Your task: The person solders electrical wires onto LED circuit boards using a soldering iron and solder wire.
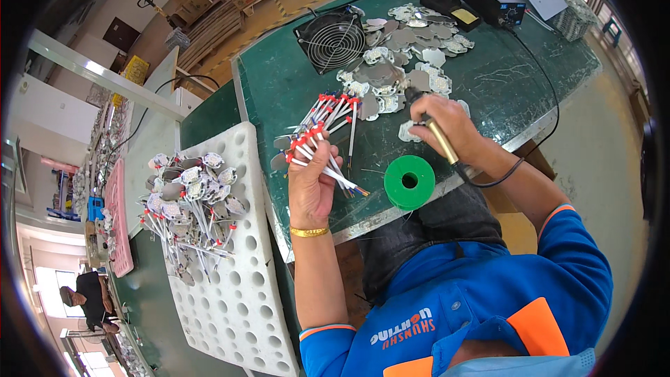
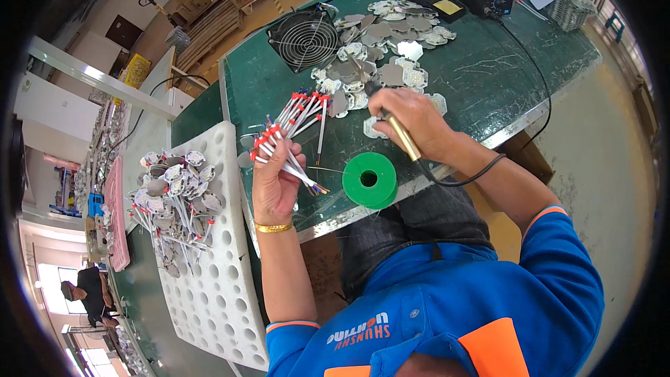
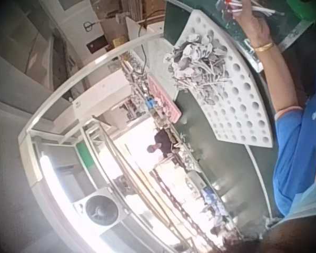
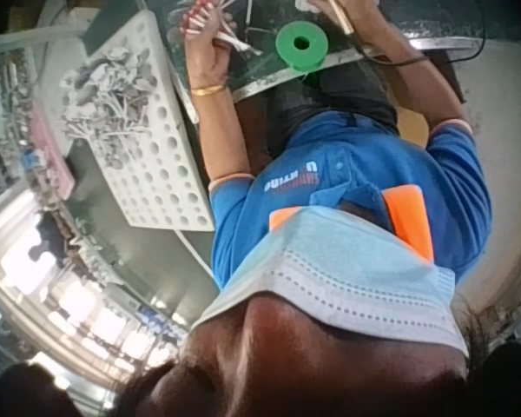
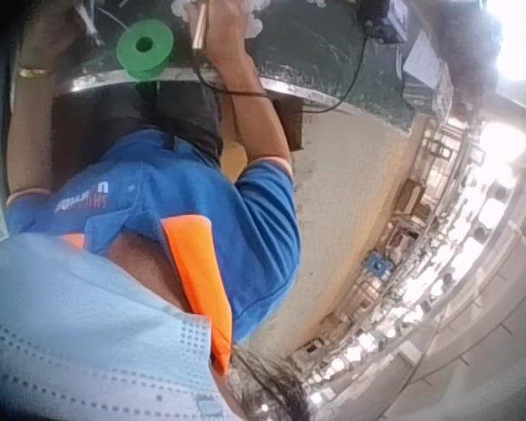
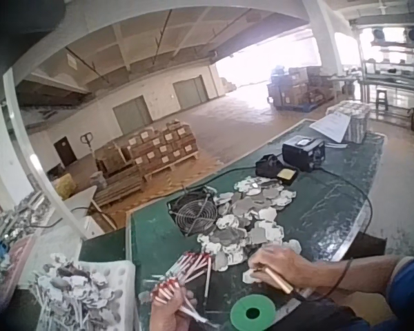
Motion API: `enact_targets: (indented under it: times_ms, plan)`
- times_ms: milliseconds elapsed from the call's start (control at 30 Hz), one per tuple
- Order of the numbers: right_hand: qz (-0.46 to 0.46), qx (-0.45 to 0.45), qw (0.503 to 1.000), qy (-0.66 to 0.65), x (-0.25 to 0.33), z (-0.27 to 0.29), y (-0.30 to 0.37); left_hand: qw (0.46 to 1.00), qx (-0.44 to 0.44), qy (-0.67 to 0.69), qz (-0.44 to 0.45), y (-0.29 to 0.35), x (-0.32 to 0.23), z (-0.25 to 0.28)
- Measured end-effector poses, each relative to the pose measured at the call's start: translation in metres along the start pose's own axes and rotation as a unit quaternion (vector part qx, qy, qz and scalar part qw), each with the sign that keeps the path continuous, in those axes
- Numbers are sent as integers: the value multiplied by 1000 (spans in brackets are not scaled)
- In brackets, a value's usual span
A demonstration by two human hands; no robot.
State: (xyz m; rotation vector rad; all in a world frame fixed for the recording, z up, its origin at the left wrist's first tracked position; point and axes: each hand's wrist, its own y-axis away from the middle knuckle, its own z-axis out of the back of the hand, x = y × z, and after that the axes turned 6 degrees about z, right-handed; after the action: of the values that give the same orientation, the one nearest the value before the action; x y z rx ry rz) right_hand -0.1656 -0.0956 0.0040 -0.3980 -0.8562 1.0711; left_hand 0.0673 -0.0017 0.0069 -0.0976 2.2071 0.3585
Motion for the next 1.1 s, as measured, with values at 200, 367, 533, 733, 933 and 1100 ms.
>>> enact_targets:
  times_ms: [200, 367, 533, 733, 933, 1100]
  plan:
    - [-62, -64, 991, -105, 19, 3, -23, 998, 38, 54, 1, 11, 3, 0]
    - [-172, -83, 963, -191, 43, -2, -34, 997, 41, 59, 38, 19, 6, -15]
    - [-158, -108, 954, -230, 49, -12, -44, 1000, 14, 7, 27, 26, 7, -22]
    - [-113, -141, 954, -238, 47, -22, -48, 998, 11, -3, 59, 25, 12, -25]
    - [-58, -117, 981, -142, 41, -20, -49, 995, 8, 36, 95, 20, 13, -27]
    - [-115, -99, 970, -191, 38, -24, -45, 999, -22, -21, 40, 19, 18, -31]
